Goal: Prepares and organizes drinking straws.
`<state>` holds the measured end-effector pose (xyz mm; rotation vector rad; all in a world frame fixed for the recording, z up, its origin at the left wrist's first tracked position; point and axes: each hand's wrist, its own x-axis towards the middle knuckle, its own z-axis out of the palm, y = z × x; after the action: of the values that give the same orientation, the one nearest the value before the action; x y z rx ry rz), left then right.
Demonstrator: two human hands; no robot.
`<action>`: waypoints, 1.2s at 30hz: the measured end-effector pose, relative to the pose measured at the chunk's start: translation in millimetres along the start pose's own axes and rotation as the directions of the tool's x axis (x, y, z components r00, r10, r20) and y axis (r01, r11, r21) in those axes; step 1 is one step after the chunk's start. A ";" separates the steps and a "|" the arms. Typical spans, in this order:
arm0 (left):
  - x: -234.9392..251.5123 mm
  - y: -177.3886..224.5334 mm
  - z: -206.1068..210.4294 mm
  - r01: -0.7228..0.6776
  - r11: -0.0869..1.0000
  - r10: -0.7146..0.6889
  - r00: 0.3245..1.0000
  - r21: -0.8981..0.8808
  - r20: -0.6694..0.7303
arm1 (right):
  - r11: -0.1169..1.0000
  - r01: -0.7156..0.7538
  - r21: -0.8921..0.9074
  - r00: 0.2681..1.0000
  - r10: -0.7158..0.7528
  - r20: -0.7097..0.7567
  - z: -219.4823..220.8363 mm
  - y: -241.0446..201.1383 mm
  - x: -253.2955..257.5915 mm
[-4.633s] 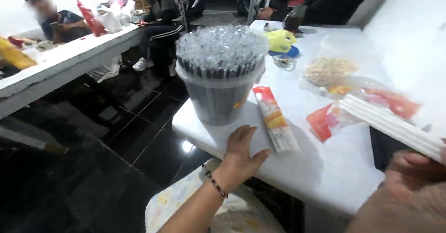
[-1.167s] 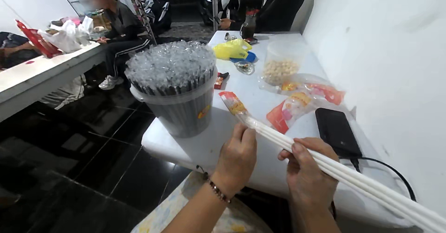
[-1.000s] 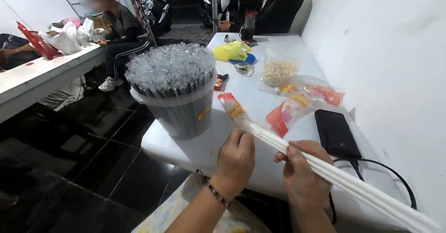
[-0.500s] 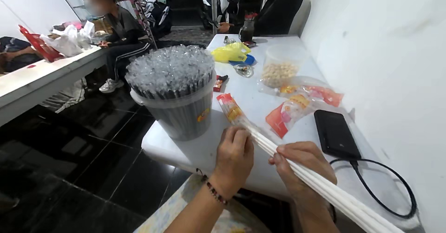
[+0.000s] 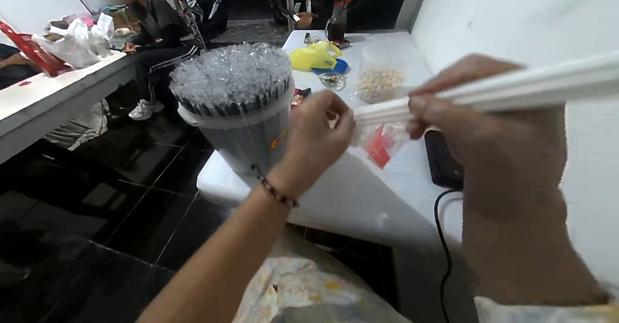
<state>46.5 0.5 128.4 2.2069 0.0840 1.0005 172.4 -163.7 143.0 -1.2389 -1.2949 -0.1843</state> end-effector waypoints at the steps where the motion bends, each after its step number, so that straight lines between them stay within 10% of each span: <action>1: 10.4 7.1 -8.0 0.066 0.997 -0.065 0.998 -0.041 0.024 | 1.000 -0.016 0.026 0.999 0.015 0.032 -4.0 -3.4 16.9; 13: 55.1 23.1 -43.2 0.387 0.875 -0.397 0.917 -0.290 0.027 | 0.934 -0.296 -0.202 0.845 0.355 0.401 10.8 -39.9 156.1; 30: 25.5 -26.4 -15.8 0.260 0.778 -0.247 0.964 -0.571 0.102 | 0.953 -0.261 -0.152 0.836 0.302 0.459 24.7 -18.8 163.7; 36: 12.4 -43.2 4.5 0.198 0.910 -0.185 0.980 -0.364 0.071 | 0.939 -0.295 -0.176 0.813 0.344 0.471 29.9 -18.0 163.6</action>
<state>67.6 34.4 107.4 1.8304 0.0868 0.7943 199.0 -65.2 275.6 -1.6363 -1.4949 0.3465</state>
